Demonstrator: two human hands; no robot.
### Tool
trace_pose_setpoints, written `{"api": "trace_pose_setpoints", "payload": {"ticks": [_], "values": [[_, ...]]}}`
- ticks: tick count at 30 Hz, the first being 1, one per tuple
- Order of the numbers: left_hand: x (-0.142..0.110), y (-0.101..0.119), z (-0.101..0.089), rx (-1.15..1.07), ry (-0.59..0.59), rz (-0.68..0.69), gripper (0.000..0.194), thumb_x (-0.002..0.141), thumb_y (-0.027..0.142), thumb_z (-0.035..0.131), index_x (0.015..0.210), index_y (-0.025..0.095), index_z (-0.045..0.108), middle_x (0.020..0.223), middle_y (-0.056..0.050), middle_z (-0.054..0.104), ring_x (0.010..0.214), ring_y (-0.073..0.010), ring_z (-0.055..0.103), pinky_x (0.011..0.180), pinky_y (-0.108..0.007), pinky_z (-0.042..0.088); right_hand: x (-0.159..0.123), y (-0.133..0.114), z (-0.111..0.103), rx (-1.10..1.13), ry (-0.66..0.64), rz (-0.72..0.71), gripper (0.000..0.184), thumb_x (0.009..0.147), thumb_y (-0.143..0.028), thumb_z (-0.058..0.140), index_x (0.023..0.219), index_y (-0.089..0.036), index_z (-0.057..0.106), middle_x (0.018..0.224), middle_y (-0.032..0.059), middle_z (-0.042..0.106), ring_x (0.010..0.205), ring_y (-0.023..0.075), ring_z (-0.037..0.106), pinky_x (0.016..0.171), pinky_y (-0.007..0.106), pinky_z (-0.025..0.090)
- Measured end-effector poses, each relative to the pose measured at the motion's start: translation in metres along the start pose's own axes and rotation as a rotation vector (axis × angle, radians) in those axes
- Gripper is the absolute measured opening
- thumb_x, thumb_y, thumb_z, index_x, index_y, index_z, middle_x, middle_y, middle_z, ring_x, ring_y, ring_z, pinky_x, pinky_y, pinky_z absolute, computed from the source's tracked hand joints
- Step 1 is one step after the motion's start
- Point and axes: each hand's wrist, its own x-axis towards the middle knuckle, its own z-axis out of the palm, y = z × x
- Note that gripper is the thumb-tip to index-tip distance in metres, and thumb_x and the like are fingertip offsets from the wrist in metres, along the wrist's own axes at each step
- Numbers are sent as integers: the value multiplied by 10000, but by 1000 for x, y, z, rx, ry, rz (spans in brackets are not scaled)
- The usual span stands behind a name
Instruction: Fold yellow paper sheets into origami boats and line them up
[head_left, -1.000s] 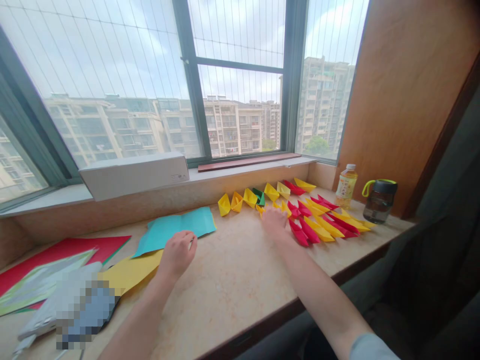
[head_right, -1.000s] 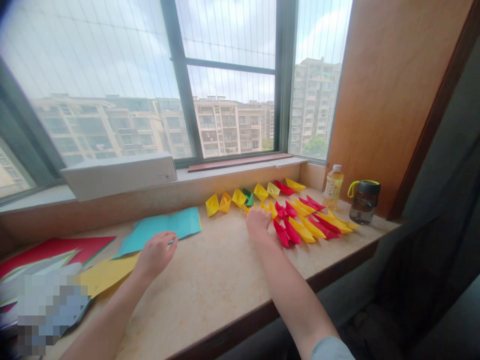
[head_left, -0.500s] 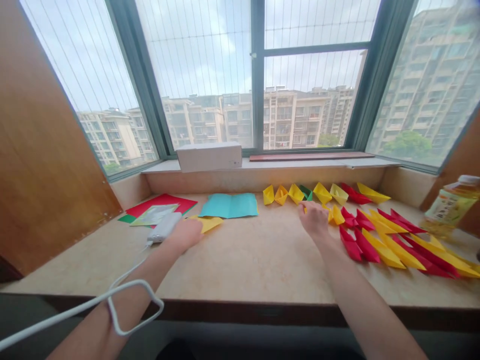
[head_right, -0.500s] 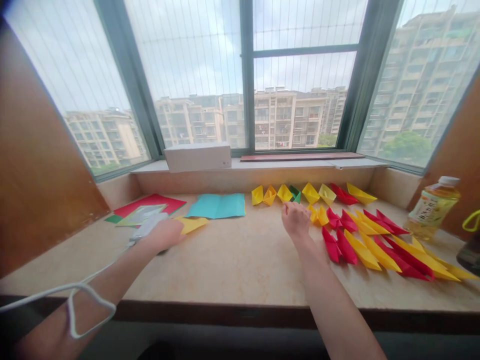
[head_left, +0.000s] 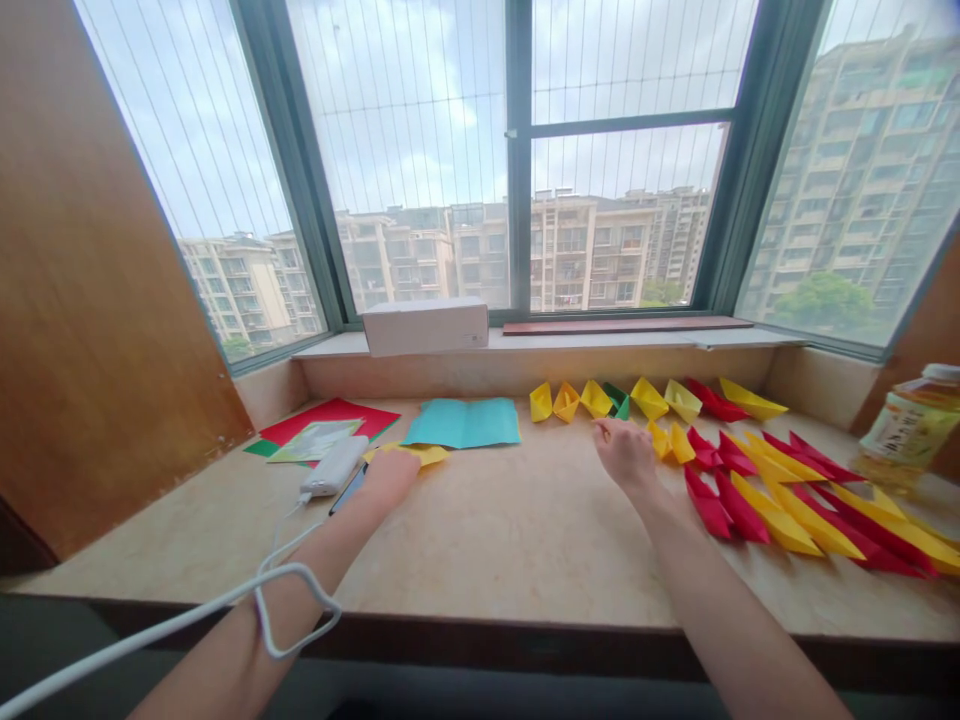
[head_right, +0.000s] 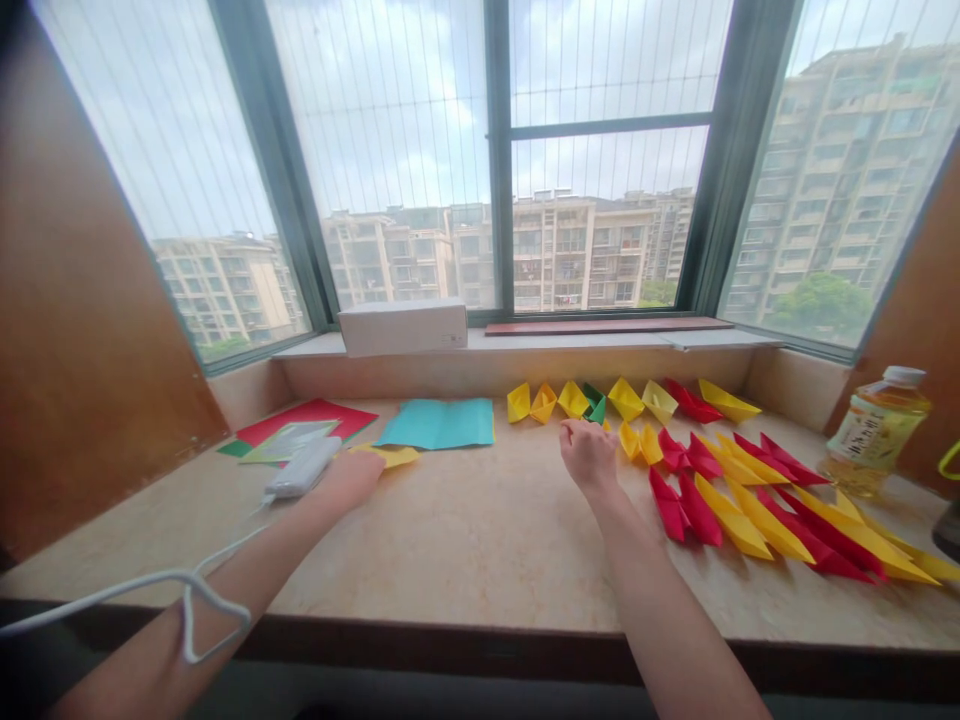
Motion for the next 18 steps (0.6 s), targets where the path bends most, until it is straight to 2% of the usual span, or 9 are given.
{"api": "trace_pose_setpoints", "payload": {"ticks": [4,8,11,13,15,16,18], "values": [[-3,5,-7,14,78,-39,349,905,87,366,987,88,705,931,-211,713,938,-327,683,818,-431,496,0,-4,-1,49,-40,-8,269,903,-224,483,986,-200,738,1029,85,749,967,251,650,896,384,404],[-14,22,-27,16,191,-5,370,909,66,311,1061,108,645,960,-188,685,973,-324,657,854,-451,467,-1,-9,2,142,-131,-57,274,904,-209,484,1026,-182,727,1044,86,743,977,225,659,907,347,445],[-18,43,-42,-122,311,112,312,939,134,340,1001,143,645,893,-147,680,907,-293,657,825,-411,476,-6,-17,5,246,-187,-147,325,889,-213,516,1179,-184,660,1075,83,723,987,209,655,920,345,469],[-17,58,-46,-240,324,253,295,959,179,357,1015,171,647,909,-121,684,908,-257,650,842,-380,475,-10,-25,5,376,-239,-264,477,853,-244,587,1326,-195,546,1196,104,665,1045,225,635,948,388,472],[-11,72,-45,-334,320,382,292,966,191,365,1039,195,648,921,-95,691,900,-229,647,843,-356,482,-12,-32,3,487,-262,-334,576,832,-279,634,1382,-226,472,1334,125,574,1105,237,611,971,423,466],[-6,77,-43,-363,331,422,296,969,189,363,1051,198,647,921,-86,694,889,-221,648,836,-351,487,-13,-35,1,520,-248,-342,543,836,-292,638,1355,-229,491,1335,125,571,1134,242,597,986,432,455],[5,85,-36,-368,358,477,298,970,181,369,1071,194,650,922,-84,701,904,-226,649,848,-362,490,-11,-38,-2,564,-228,-368,311,872,-306,611,1169,-216,609,1232,106,634,1136,238,595,987,416,451]]}}
